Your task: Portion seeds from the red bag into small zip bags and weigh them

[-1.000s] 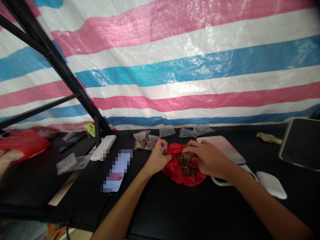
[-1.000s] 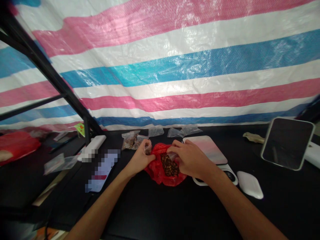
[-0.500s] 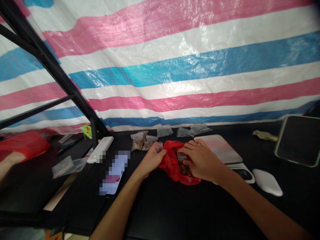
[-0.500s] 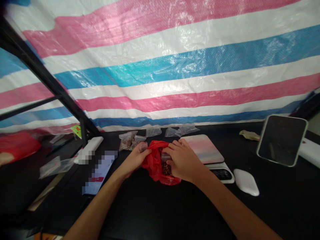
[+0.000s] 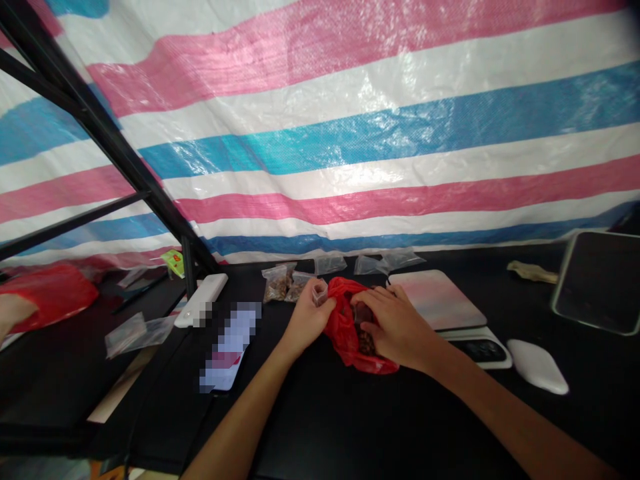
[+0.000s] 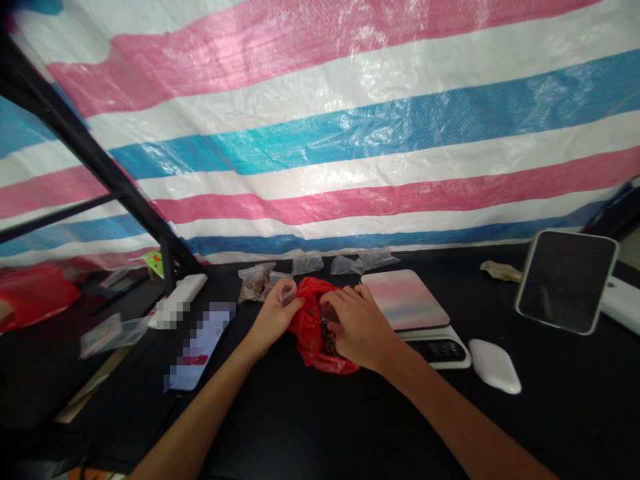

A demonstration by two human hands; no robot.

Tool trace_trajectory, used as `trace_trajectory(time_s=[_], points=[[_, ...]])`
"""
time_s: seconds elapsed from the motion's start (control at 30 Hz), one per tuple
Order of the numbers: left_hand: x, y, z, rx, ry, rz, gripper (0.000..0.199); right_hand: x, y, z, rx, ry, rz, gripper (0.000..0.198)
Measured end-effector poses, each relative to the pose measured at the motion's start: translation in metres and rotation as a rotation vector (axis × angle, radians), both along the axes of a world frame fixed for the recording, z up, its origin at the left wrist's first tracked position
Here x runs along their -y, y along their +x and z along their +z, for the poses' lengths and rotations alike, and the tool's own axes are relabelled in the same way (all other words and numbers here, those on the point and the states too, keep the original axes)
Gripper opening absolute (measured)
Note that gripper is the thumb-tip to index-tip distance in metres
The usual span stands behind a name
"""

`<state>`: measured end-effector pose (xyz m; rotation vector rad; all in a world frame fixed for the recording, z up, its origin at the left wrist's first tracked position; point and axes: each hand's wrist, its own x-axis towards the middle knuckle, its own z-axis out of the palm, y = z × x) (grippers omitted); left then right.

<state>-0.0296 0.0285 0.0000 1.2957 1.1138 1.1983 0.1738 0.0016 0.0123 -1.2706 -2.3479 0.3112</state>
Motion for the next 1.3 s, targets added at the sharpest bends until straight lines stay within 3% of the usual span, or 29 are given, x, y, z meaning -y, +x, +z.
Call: trace_trajectory(time_s=[0.17, 0.43, 0.63, 0.73, 0.9, 1.03, 1.13, 1.3], points=[[-0.002, -0.003, -0.002, -0.070, -0.011, 0.053, 0.022, -0.006, 0.004, 0.002, -0.113, -0.021, -0.085, 0.032], [0.003, 0.001, 0.001, 0.027, -0.084, -0.001, 0.022, 0.001, 0.000, 0.008, -0.069, 0.036, 0.054, 0.036], [0.003, -0.001, 0.006, 0.076, -0.111, -0.013, 0.022, -0.001, 0.000, 0.003, -0.108, -0.024, 0.019, 0.039], [-0.001, -0.004, 0.003, 0.013, -0.015, 0.028, 0.020, -0.005, 0.002, 0.003, -0.150, -0.028, -0.030, 0.035], [0.000, -0.005, -0.001, -0.337, 0.373, 0.239, 0.012, -0.004, 0.002, 0.007, -0.309, 0.051, -0.020, 0.034], [0.008, 0.000, -0.001, -0.472, 0.395, 0.088, 0.006, 0.000, -0.002, 0.008, -0.433, 0.071, 0.018, 0.035], [0.013, 0.004, 0.000, -0.527, 0.423, 0.003, 0.008, 0.001, -0.004, 0.006, -0.359, 0.173, 0.081, 0.029], [0.017, 0.009, 0.001, -0.503, 0.450, -0.027, 0.016, 0.000, 0.001, 0.004, -0.187, 0.365, 0.125, 0.047]])
